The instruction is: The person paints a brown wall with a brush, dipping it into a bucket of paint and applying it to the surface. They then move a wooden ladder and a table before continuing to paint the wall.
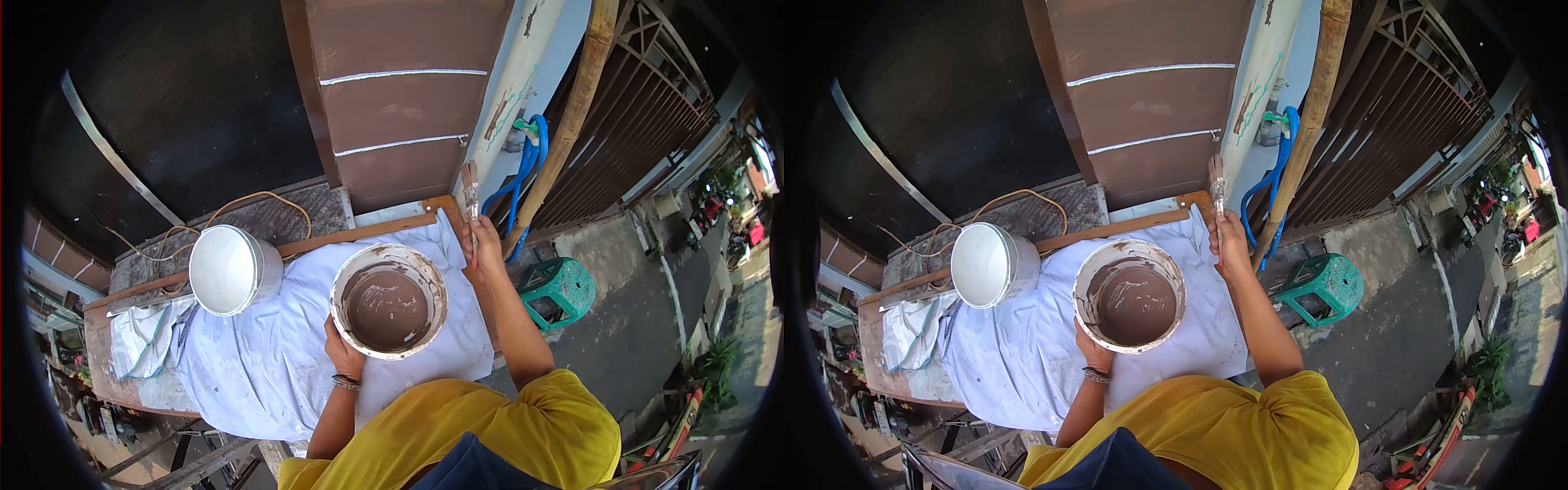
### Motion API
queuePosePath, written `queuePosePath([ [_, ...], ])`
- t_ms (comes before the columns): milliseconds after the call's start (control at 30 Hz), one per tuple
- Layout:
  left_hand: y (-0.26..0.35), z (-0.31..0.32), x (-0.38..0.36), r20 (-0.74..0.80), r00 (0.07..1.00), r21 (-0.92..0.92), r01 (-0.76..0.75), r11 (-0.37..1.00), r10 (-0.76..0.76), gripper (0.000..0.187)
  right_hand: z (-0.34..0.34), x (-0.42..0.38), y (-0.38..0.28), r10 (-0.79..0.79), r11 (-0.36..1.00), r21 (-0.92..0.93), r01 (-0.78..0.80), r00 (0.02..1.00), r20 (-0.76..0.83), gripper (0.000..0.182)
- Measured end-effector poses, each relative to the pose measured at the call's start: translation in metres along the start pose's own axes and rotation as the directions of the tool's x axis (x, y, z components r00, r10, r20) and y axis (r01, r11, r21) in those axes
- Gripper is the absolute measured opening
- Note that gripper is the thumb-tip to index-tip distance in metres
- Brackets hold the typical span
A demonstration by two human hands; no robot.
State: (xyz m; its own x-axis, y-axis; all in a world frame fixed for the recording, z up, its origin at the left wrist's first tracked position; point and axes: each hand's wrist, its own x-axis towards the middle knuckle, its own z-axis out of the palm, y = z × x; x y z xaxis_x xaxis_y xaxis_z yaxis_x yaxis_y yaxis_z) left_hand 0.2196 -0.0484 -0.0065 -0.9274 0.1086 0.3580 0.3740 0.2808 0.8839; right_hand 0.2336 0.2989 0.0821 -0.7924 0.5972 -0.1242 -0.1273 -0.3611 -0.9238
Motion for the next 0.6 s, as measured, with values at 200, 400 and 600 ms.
queuePosePath([
  [200, -0.006, 0.0, -0.002, -0.007, 1.0, -0.006, -0.008, 1.0, 0.008, 0.042, 0.044, 0.053, 0.003, -0.102, 0.991, 0.09, 0.103, 0.995, -0.015, 0.024],
  [400, -0.002, -0.001, -0.001, 0.006, 1.0, -0.018, 0.03, 0.999, -0.03, 0.039, 0.064, 0.076, 0.02, -0.129, 0.986, 0.099, 0.133, 0.99, -0.05, 0.024],
  [600, -0.003, -0.002, -0.002, 0.009, 0.999, -0.016, 0.033, 0.999, -0.033, 0.039, 0.075, 0.093, 0.024, -0.192, 0.977, 0.084, 0.196, 0.98, -0.059, 0.018],
])
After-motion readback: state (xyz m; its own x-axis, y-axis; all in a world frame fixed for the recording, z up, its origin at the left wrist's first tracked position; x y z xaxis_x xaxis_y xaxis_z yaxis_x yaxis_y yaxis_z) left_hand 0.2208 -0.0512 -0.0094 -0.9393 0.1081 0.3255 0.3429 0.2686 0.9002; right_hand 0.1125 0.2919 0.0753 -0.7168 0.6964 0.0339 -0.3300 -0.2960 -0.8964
